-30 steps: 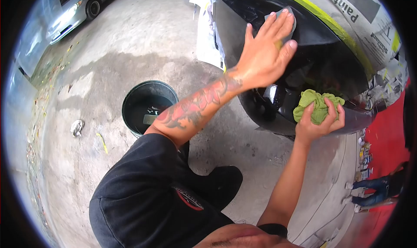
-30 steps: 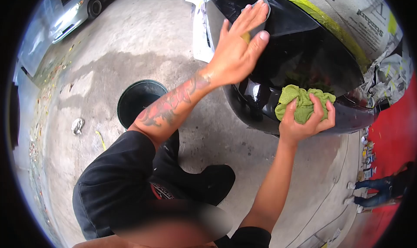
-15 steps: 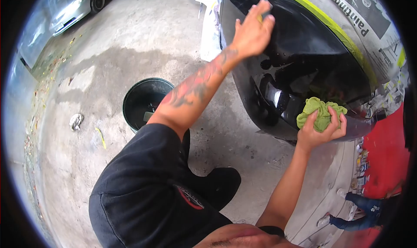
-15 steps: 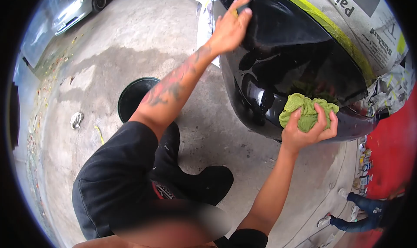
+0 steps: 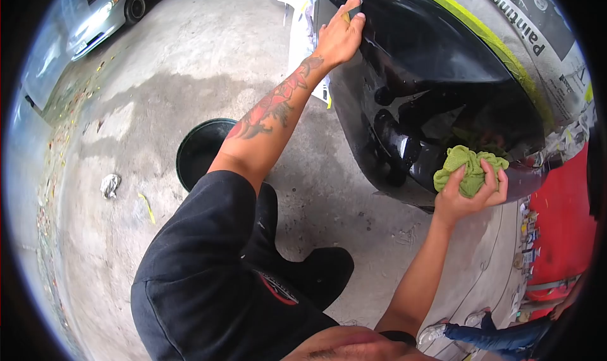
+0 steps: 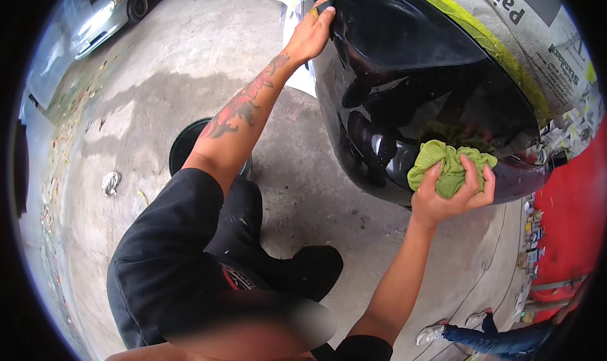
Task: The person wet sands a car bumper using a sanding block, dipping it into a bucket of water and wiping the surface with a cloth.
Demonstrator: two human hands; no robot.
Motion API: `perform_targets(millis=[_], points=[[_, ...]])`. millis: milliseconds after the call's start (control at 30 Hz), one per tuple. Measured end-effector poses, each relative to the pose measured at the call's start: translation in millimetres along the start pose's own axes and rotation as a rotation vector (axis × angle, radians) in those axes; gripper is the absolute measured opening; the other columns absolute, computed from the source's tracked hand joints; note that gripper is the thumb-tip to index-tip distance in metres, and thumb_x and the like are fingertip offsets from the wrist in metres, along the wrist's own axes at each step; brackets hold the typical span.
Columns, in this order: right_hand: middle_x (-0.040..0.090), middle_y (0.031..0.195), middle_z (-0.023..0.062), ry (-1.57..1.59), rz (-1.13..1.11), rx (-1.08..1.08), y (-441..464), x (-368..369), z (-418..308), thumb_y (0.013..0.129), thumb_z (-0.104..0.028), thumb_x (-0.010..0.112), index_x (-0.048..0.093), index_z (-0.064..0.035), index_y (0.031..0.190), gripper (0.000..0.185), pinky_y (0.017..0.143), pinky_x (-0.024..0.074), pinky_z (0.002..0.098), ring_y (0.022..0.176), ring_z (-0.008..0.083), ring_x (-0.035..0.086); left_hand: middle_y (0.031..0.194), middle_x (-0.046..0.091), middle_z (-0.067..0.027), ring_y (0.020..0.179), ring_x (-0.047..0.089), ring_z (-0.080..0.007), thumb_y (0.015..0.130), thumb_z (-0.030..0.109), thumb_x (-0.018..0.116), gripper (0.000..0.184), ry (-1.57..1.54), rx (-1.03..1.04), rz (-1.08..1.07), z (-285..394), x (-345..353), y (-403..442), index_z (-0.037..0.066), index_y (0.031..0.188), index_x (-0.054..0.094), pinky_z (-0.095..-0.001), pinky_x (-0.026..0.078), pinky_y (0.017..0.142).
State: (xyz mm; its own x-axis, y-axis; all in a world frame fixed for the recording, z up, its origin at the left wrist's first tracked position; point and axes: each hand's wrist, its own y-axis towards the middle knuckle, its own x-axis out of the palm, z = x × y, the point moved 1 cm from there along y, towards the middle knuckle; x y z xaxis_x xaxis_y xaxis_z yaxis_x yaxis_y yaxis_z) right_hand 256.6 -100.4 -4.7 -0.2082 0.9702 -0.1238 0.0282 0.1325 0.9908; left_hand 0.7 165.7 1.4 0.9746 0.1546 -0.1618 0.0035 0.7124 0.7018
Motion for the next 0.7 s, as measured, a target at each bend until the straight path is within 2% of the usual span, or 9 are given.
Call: perform_targets(millis=[100, 167, 233, 300, 333, 367, 467, 567, 700], points=[[0.046, 0.131, 0.0186, 0.006, 0.007, -0.021, 2.0, 0.5, -4.6, 0.078, 0.002, 0.073, 0.065, -0.0022, 0.118, 0.040, 0.107, 0.0429, 0.0456, 0.126, 0.0340, 0.048, 0.166, 0.034, -0.0151, 0.155, 0.028, -0.0357, 0.108, 0.042, 0.037, 0.061, 0.013, 0.078, 0.017, 5.6, 5.7, -17.6, 0.007, 0.158, 0.035, -0.0557, 0.026, 0.122], [0.046, 0.131, 0.0185, 0.000, 0.007, -0.013, 0.9, 0.5, -4.4, 0.078, 0.003, 0.072, 0.064, -0.0021, 0.118, 0.041, 0.107, 0.0429, 0.0458, 0.126, 0.0338, 0.047, 0.169, 0.028, -0.0148, 0.156, 0.024, -0.0344, 0.108, 0.039, 0.039, 0.061, 0.043, 0.116, -0.048, 22.5, -2.8, -44.4, 0.008, 0.160, 0.033, -0.0556, 0.023, 0.123], [0.045, 0.132, 0.0185, -0.010, 0.006, -0.010, -0.1, 1.2, -3.2, 0.078, 0.004, 0.072, 0.064, -0.0020, 0.118, 0.041, 0.107, 0.0429, 0.0458, 0.126, 0.0337, 0.047, 0.167, 0.032, -0.0151, 0.155, 0.027, -0.0355, 0.107, 0.037, 0.039, 0.058, 0.054, 0.166, -0.053, 6.5, -5.5, -38.8, 0.010, 0.159, 0.035, -0.0515, 0.025, 0.123], [0.045, 0.132, 0.0184, -0.024, 0.000, -0.008, -0.6, 1.0, -2.0, 0.078, 0.004, 0.071, 0.064, -0.0019, 0.119, 0.042, 0.107, 0.0429, 0.0457, 0.126, 0.0336, 0.047, 0.161, 0.042, -0.0178, 0.150, 0.035, -0.0384, 0.106, 0.038, 0.040, 0.057, -0.032, 0.130, 0.016, -31.8, 1.6, -7.0, 0.012, 0.157, 0.038, -0.0457, 0.031, 0.121], [0.045, 0.132, 0.0184, -0.033, -0.008, -0.008, -1.0, 0.2, -2.7, 0.078, 0.004, 0.071, 0.063, -0.0019, 0.119, 0.042, 0.107, 0.0429, 0.0456, 0.126, 0.0336, 0.047, 0.153, 0.050, -0.0209, 0.144, 0.043, -0.0414, 0.106, 0.040, 0.039, 0.057, 0.011, 0.064, 0.051, -45.6, -1.1, 9.9, 0.009, 0.154, 0.042, -0.0415, 0.035, 0.118], [0.045, 0.132, 0.0184, -0.042, -0.013, -0.010, -0.5, -0.2, -3.3, 0.078, 0.004, 0.071, 0.063, -0.0018, 0.119, 0.042, 0.107, 0.0429, 0.0454, 0.126, 0.0336, 0.047, 0.150, 0.051, -0.0249, 0.142, 0.044, -0.0427, 0.105, 0.040, 0.039, 0.060, 0.040, -0.007, 0.053, -60.4, -2.3, 27.5, 0.004, 0.153, 0.042, -0.0420, 0.035, 0.117], [0.044, 0.133, 0.0183, -0.039, -0.019, -0.014, 0.6, -1.2, -3.9, 0.078, 0.005, 0.070, 0.063, -0.0018, 0.120, 0.043, 0.108, 0.0428, 0.0450, 0.126, 0.0334, 0.047, 0.153, 0.046, -0.0283, 0.146, 0.041, -0.0411, 0.105, 0.037, 0.038, 0.061, -0.036, -0.111, 0.005, -63.0, -7.6, 42.1, 0.001, 0.154, 0.040, -0.0402, 0.031, 0.120], [0.044, 0.133, 0.0181, -0.010, -0.006, 0.004, -0.9, 0.1, -2.7, 0.078, 0.004, 0.069, 0.063, -0.0017, 0.120, 0.042, 0.108, 0.0425, 0.0447, 0.127, 0.0334, 0.047, 0.158, 0.042, -0.0258, 0.150, 0.036, -0.0384, 0.105, 0.035, 0.039, 0.059, -0.015, 0.058, 0.023, -53.8, -4.5, 6.4, 0.001, 0.154, 0.041, -0.0387, 0.028, 0.123], [0.045, 0.133, 0.0178, -0.013, -0.001, 0.007, -2.5, 0.3, -0.9, 0.078, 0.004, 0.068, 0.063, -0.0017, 0.119, 0.041, 0.108, 0.0421, 0.0443, 0.128, 0.0331, 0.047, 0.158, 0.043, -0.0250, 0.150, 0.036, -0.0385, 0.105, 0.033, 0.039, 0.059, 0.013, 0.027, -0.013, -77.1, -13.2, 34.2, 0.001, 0.155, 0.039, -0.0380, 0.028, 0.122]])
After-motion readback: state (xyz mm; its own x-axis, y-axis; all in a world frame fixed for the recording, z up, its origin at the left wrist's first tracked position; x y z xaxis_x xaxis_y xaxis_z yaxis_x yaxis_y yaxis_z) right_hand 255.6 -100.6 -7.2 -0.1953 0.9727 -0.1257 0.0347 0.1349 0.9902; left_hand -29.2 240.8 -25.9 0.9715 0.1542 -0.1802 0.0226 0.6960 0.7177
